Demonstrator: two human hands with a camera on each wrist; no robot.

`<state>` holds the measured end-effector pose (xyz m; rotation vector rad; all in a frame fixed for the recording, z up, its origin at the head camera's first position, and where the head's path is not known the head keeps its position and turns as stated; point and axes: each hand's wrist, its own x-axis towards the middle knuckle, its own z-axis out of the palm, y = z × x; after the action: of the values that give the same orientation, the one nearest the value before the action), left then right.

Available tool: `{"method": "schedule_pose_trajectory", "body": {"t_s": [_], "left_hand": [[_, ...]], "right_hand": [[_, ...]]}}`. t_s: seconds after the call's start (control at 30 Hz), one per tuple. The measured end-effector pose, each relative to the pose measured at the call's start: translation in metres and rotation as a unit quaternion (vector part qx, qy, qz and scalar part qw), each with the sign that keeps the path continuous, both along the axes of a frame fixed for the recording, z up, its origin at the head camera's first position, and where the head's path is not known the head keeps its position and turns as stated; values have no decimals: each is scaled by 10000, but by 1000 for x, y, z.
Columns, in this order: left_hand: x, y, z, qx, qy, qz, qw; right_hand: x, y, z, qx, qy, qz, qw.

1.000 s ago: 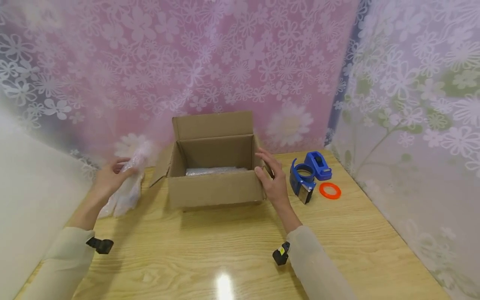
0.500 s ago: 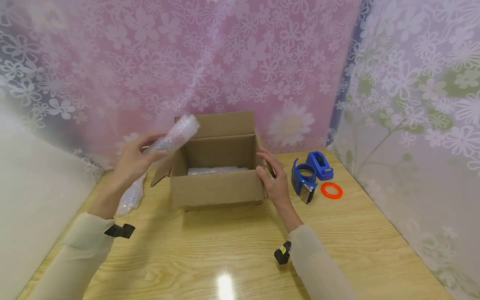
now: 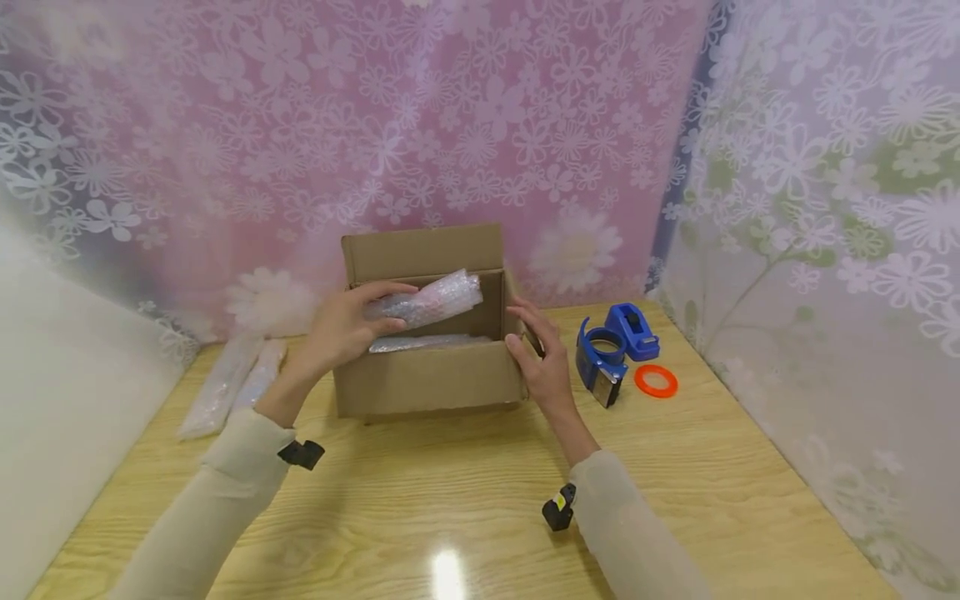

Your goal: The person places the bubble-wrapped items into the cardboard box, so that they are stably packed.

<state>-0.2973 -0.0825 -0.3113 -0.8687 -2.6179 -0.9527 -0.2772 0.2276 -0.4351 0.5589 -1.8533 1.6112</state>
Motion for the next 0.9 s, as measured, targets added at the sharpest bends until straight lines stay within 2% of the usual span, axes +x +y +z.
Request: {"method": "schedule_pose_trajectory", "body": {"t_s": [0.13, 0.3, 0.4, 0.6, 0.9], "left_hand": [[-8, 5, -9, 314, -423, -416, 9977], [-15, 6, -23, 288, -482, -314, 9979], [-17, 10, -29, 240, -459, -405, 9978], [-16, 12, -31, -190, -448, -562, 9972], [-20, 12, -31, -329, -654, -595, 9955]], "right_hand": [[-1, -2, -1, -22, 54, -17, 10000], [-1, -2, 1, 24, 31, -41, 10000], [6, -3, 7, 19, -33, -52, 10000], [23, -11, 25, 57, -106, -74, 9999], [22, -10, 24, 38, -65, -1, 10000]]}}
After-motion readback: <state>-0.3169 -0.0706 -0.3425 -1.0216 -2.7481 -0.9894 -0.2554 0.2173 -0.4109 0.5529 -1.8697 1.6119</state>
